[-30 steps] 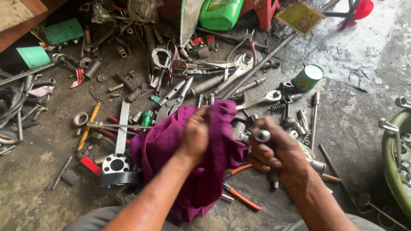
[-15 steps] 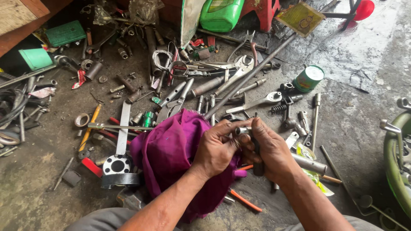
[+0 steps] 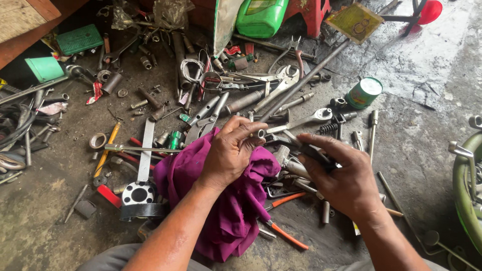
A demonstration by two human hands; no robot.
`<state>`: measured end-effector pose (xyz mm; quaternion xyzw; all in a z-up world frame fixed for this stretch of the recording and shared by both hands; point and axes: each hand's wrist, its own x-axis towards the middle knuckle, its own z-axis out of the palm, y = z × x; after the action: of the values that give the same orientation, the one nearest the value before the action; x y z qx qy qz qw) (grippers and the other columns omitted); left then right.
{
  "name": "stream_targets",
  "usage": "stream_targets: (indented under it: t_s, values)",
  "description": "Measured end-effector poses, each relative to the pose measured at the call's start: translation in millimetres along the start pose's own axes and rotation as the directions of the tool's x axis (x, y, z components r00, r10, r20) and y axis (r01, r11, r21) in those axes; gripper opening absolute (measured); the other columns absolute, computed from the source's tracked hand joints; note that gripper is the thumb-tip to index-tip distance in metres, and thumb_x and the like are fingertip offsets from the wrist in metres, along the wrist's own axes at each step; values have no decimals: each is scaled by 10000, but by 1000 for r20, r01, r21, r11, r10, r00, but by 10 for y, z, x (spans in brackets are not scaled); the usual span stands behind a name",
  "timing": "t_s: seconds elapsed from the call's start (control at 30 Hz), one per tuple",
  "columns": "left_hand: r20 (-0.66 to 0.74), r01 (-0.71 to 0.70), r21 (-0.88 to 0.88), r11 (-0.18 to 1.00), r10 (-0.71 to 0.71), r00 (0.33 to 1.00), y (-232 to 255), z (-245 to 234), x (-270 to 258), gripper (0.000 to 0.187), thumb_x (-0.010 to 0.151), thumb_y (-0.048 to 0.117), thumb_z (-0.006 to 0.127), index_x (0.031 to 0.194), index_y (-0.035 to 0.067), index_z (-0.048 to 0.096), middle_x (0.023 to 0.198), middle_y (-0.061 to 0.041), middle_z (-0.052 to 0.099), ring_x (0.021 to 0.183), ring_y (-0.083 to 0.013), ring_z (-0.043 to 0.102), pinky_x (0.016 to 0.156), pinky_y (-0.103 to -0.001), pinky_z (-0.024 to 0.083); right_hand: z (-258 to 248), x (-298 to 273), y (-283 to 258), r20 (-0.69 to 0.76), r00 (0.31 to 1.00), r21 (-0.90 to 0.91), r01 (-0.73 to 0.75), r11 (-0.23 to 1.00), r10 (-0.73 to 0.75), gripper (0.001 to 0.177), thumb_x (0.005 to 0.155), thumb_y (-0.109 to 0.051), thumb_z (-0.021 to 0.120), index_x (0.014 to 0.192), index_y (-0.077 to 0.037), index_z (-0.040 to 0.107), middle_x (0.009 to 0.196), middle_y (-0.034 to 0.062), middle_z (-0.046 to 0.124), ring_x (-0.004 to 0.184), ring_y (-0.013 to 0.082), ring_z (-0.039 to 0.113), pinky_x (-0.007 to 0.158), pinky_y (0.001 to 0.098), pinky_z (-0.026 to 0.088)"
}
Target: The person sits on the floor and wipes various small metal mechanical parts with a purple cloth. They pick up each part, wipe it thoroughly, and place it back down among the scattered tools.
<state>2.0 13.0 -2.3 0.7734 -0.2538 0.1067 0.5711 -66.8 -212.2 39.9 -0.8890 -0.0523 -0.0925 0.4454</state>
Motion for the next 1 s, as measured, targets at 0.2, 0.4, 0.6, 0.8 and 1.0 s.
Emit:
stream_targets:
  t_s: [0.2, 0.4, 0.6, 0.8, 1.0]
  values:
    - [175, -50, 34, 998, 43, 984, 12, 62, -25, 285, 928, -27, 688, 1162, 125, 744, 1085, -55, 660, 932, -150, 753, 807, -232, 618, 126, -19, -32, 34, 999, -80, 30, 996, -27, 321, 808, -157, 810, 1128, -149, 790, 1047, 41, 808, 860, 139, 798, 740, 289, 645]
    - [157, -65, 155, 986, 40, 987, 106, 160, -69, 252, 895, 38, 747, 1143, 82, 743, 1032, -79, 708, 886, -191, 752, 754, -274, 631, 245, -54, -89, -25, 966, -337, 234, 912, -257, 269, 845, -143, 777, 1114, -139, 792, 1121, 29, 784, 884, 187, 771, 728, 316, 620]
    - [121, 24, 67, 997, -32, 992, 114, 47, 5, 258, 886, 95, 761, 1142, 60, 742, 1012, -98, 749, 915, -205, 771, 782, -302, 608, 183, -70, -166, -72, 955, -376, 240, 895, -286, 251, 852, -150, 764, 1101, -154, 789, 1135, 10, 777, 919, 201, 763, 772, 335, 604]
    - [146, 27, 86, 996, -39, 989, 139, 48, -15, 289, 844, 133, 816, 1114, 53, 753, 996, -114, 762, 921, -219, 769, 789, -320, 611, 102, -24, -123, -23, 959, -352, 257, 900, -283, 224, 822, -181, 797, 1046, -165, 798, 1086, 3, 784, 923, 213, 763, 780, 344, 598]
    - [153, 41, 136, 990, -62, 986, 88, 126, -36, 277, 860, 156, 816, 1103, 43, 749, 994, -124, 761, 910, -218, 772, 781, -310, 617, 178, -53, -9, -42, 963, -289, 244, 926, -267, 234, 841, -156, 780, 1074, -145, 790, 1097, 21, 780, 932, 212, 765, 799, 334, 608]
